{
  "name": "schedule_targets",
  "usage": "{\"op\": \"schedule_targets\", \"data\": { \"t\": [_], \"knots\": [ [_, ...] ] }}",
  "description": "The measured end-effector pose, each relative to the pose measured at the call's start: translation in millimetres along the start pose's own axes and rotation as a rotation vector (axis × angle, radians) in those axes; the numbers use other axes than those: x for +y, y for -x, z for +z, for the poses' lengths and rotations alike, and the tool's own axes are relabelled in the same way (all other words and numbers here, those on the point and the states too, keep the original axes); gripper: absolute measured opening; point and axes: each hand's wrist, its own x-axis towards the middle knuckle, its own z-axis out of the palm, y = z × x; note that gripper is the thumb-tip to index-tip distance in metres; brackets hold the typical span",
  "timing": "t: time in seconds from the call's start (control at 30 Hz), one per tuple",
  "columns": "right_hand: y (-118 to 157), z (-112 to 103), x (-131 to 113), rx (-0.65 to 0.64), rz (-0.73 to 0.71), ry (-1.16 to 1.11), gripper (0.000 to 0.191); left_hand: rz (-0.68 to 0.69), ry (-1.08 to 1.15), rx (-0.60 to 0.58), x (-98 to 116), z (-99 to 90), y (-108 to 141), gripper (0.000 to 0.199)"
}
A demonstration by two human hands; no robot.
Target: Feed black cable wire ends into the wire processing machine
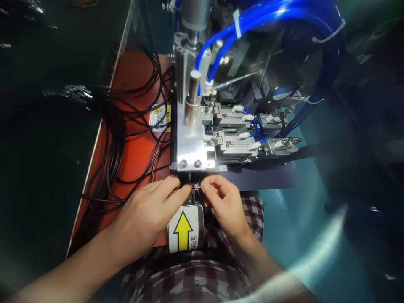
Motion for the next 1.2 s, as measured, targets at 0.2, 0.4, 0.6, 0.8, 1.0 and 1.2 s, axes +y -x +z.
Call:
{"op": "schedule_targets", "data": {
  "t": [0.2, 0.4, 0.6, 0.8, 1.0, 1.2],
  "knots": [
    [-1, 1, 0, 0.0, -0.003, -0.003, 0.024, -0.012, 0.021, -0.008, -2, 2.1, 1, 0.025],
    [-1, 2, 0, 0.003, -0.068, -0.003, 0.021, 0.007, 0.038, -0.056, -1, -0.5, 1, 0.031],
    [0, 6, 6, 0.079, -0.218, 0.093, 0.014, 0.0, 0.015, -0.055, 0, -0.6, 0, 0.033],
    [0, 8, 7, 0.078, -0.166, 0.076, 0.017, 0.022, -0.032, -0.028, 1, 0.5, 0, 0.031],
    [3, 10, 0, 0.083, -0.036, 0.035, 0.024, 0.017, -0.078, -0.028, 3, 0.7, -3, 0.033],
    [-1, 0, -1, -0.031, 0.171, -0.096, 0.028, 0.009, -0.041, -0.011, 2, 0.2, -3, 0.024]
  ]
}}
